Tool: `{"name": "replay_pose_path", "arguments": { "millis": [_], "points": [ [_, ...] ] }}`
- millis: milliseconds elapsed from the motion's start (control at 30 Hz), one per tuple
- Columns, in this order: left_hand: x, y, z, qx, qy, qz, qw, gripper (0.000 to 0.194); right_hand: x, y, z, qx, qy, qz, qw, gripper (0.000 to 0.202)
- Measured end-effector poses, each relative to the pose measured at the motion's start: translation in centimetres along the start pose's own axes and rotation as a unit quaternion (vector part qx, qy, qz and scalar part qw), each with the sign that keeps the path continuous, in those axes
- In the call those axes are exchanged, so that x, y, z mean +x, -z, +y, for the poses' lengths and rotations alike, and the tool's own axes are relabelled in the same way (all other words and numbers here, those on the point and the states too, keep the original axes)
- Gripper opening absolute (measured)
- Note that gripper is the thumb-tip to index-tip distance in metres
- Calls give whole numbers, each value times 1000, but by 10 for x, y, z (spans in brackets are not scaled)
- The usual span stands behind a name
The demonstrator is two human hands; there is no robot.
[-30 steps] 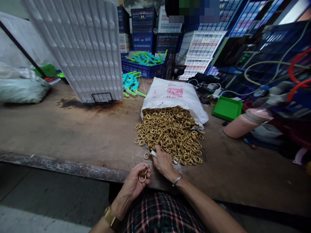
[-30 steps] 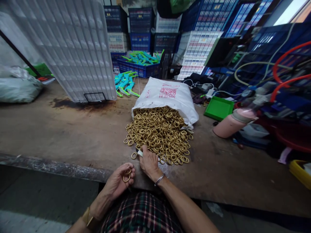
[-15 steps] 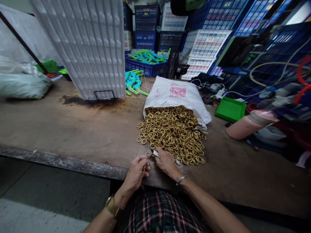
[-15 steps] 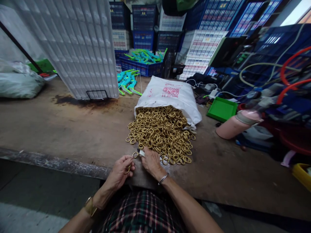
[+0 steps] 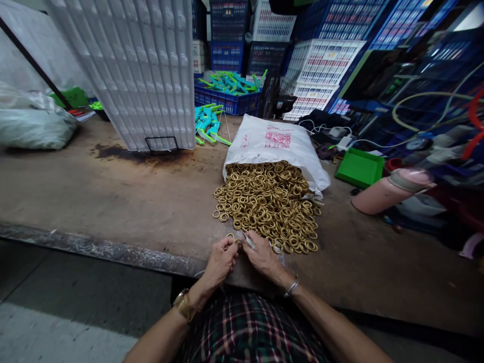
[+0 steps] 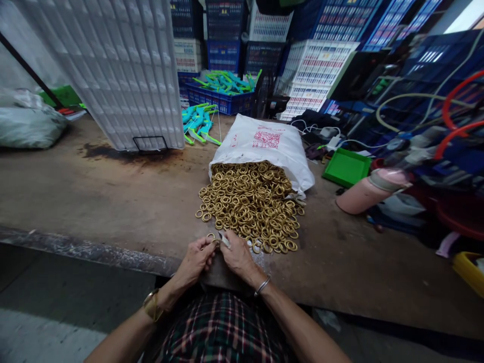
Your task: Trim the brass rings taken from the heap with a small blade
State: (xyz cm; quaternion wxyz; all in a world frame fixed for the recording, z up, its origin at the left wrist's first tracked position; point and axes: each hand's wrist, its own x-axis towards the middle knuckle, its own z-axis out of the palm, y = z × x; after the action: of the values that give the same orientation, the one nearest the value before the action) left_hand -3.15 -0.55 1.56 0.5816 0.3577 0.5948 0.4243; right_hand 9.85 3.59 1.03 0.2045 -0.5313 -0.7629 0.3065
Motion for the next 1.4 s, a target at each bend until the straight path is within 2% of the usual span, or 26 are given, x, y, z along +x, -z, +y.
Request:
{"name": "replay_pose_path", "arguments": {
  "millis": [133,267,467,700,800,867,1000,1100,1400],
  "points": [
    [-2,0,-3,24,-43,13,999,28,1,4,-7,150,-48,-28,987,23],
    [-3,-1,-5,30,-92,3,995,25,2,4,-9,206,-70,-72,973,32],
    [-9,1,0,-29,-16,-36,999,30,2,2,-11,221,-59,-55,972,28],
    [-13,3,-1,-125,-8,-82,989,32,3,4,-11,222,-39,-52,973,29],
    [-14,3,0,-147,-8,-76,986,31,3,3,-7,190,-35,-24,981,28],
    [-14,3,1,-149,-8,-70,986,32,1,1,-3,154,-5,-18,988,27],
    [-12,5,2,-129,-31,-51,990,32,-5,-4,3,42,80,-41,995,16],
    [-11,6,1,-114,-41,-41,992,32,-8,-7,4,-35,118,-49,991,14],
    [-13,8,-3,-94,-45,-36,994,31,-9,-11,8,-120,128,-10,984,24]
  ]
}}
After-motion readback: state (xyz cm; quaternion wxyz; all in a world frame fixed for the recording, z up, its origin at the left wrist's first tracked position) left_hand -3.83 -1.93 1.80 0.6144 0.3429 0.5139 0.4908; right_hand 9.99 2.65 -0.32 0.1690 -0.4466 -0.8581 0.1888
